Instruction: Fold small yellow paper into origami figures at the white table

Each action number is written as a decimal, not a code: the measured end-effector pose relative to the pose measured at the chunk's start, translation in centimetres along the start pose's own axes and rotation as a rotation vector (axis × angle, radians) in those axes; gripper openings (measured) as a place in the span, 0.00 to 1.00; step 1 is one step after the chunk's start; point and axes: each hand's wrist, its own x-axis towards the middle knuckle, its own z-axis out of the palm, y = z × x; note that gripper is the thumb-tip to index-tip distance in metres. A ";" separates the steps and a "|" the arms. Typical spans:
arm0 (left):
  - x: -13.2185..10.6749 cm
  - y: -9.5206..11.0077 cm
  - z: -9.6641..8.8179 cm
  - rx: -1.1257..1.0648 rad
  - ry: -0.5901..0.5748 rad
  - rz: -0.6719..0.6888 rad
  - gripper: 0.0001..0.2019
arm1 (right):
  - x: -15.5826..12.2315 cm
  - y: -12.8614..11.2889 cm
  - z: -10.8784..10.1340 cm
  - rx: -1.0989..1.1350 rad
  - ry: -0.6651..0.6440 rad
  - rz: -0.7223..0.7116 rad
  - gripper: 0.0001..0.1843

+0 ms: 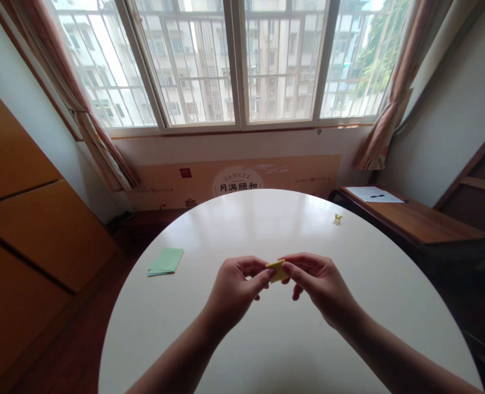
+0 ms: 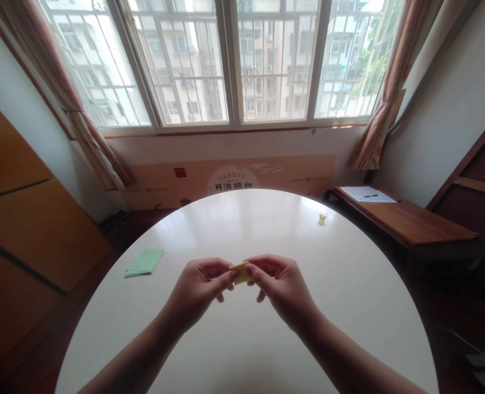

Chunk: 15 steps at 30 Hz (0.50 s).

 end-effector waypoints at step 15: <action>-0.3 0.6 -0.2 0.037 0.045 0.015 0.10 | -0.2 0.2 0.1 0.006 0.003 -0.006 0.14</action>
